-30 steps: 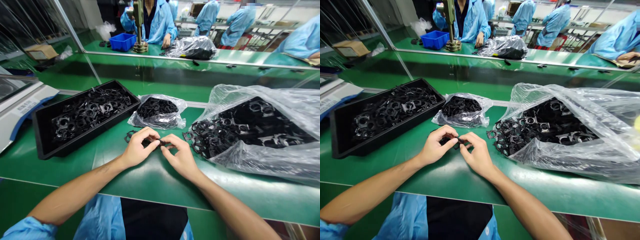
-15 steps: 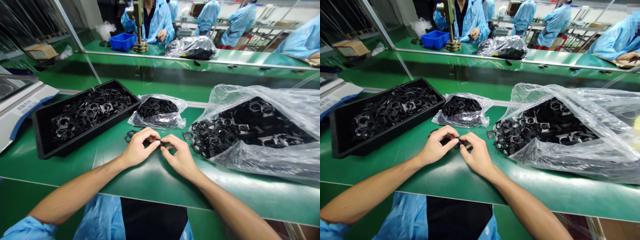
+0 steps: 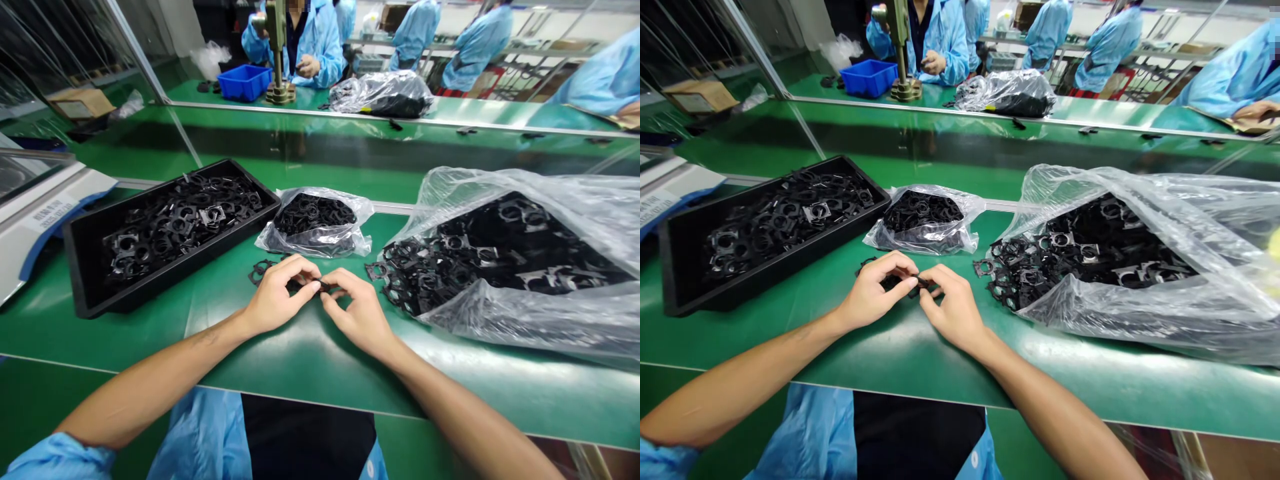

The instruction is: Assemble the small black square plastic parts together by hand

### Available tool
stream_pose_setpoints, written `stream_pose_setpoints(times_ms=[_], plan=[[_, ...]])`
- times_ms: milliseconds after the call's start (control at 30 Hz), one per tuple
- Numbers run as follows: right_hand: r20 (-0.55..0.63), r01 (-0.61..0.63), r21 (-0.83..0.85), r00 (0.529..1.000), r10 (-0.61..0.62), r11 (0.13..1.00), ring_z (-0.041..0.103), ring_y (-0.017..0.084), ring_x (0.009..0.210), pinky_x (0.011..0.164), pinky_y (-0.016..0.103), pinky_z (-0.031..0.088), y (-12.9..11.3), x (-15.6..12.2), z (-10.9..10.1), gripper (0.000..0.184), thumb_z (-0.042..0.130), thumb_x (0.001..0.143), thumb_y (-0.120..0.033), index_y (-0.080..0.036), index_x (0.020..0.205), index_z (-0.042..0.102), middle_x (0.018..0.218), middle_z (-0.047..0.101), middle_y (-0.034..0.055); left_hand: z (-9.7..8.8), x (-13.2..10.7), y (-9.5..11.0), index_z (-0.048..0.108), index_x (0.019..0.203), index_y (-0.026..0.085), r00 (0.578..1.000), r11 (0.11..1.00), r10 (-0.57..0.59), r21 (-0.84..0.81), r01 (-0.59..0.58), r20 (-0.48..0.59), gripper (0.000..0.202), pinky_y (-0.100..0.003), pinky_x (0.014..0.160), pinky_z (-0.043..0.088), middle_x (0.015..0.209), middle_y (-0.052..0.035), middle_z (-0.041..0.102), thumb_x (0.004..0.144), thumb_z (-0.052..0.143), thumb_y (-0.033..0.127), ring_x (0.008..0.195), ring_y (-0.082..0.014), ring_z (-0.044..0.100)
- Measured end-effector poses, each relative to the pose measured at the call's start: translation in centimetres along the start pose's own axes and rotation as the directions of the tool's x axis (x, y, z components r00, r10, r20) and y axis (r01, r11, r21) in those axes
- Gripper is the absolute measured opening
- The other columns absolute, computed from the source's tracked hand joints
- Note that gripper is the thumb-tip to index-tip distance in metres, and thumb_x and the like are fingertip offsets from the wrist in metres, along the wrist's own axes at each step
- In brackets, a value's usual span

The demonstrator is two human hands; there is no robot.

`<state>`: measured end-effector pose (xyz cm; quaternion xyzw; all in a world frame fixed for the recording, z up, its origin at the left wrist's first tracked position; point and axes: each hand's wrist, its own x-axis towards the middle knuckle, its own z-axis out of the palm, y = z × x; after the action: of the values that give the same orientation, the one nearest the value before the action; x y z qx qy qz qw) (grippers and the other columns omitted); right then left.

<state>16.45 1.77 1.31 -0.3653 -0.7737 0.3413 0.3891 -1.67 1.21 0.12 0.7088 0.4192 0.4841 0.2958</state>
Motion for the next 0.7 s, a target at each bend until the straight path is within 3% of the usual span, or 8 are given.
stream_pose_setpoints(times_ms=[700], plan=[[0.024,-0.008,-0.020,1.000,0.008,1.000,0.063,0.017,0.080,0.068,0.027,0.055,0.04,-0.10,0.09,0.018,0.054,0.086,-0.006,-0.021,0.089,0.064,0.084,0.065,0.0029,0.10,-0.06,-0.04,0.063,0.088,0.019,1.000,0.999,0.000,0.033,0.000,0.013,0.003,-0.027,0.073,0.051,0.084,-0.0017,0.064,0.089,0.064,0.016,0.077,-0.0148,0.061]])
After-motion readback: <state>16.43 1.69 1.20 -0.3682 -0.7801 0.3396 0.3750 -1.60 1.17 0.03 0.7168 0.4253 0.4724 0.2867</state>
